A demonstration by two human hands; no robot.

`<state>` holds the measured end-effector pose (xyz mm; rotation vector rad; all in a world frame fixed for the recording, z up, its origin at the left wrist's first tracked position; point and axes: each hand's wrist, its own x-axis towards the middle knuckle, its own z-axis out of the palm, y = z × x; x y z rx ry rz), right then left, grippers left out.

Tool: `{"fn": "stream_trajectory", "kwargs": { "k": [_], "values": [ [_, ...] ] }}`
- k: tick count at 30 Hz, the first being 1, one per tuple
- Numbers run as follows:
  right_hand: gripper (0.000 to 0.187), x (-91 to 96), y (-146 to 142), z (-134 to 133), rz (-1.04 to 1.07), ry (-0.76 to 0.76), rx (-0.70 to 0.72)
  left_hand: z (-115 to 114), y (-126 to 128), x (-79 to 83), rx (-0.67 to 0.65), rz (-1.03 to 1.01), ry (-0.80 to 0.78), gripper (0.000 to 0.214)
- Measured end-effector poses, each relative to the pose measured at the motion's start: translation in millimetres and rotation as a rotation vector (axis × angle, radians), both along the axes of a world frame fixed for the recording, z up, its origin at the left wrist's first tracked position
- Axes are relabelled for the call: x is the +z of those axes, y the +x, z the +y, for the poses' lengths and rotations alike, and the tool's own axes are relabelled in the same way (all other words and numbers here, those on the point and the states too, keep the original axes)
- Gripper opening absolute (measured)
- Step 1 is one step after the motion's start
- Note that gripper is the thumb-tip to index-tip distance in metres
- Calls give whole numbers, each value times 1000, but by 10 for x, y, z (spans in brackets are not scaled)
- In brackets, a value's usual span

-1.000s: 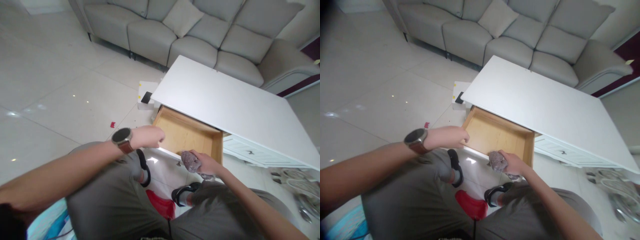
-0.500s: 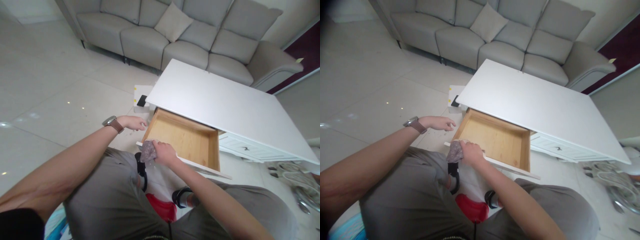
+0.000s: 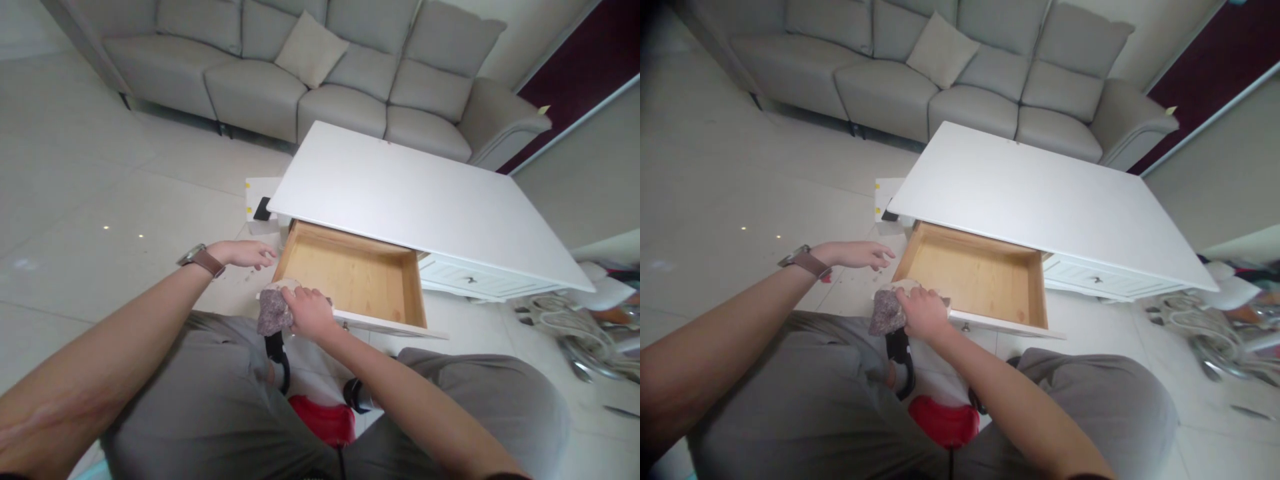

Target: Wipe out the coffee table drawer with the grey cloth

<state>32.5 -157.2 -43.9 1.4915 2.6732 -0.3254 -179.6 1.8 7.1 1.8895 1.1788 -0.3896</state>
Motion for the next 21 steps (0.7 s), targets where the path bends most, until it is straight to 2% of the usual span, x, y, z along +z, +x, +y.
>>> {"fn": "stream_trajectory", "kwargs": {
  "k": [6, 11, 13, 16, 21],
  "values": [
    [77, -31, 823, -249, -81, -59, -58, 13, -12, -121, -9, -11, -4, 85],
    [76, -107, 1487, -433, -114, -75, -90, -11, 5, -113, -44, -18, 21, 81],
    [74, -138, 1601, -461, -116, -75, -95, -15, 13, -101, -55, -19, 28, 79],
    [70, -169, 1625, -438, -101, -62, -108, -12, 23, -100, -61, -25, 19, 76],
    [60, -169, 1617, -242, -105, -16, -134, 14, 32, -150, -73, -35, -9, 73]
  ]
}}
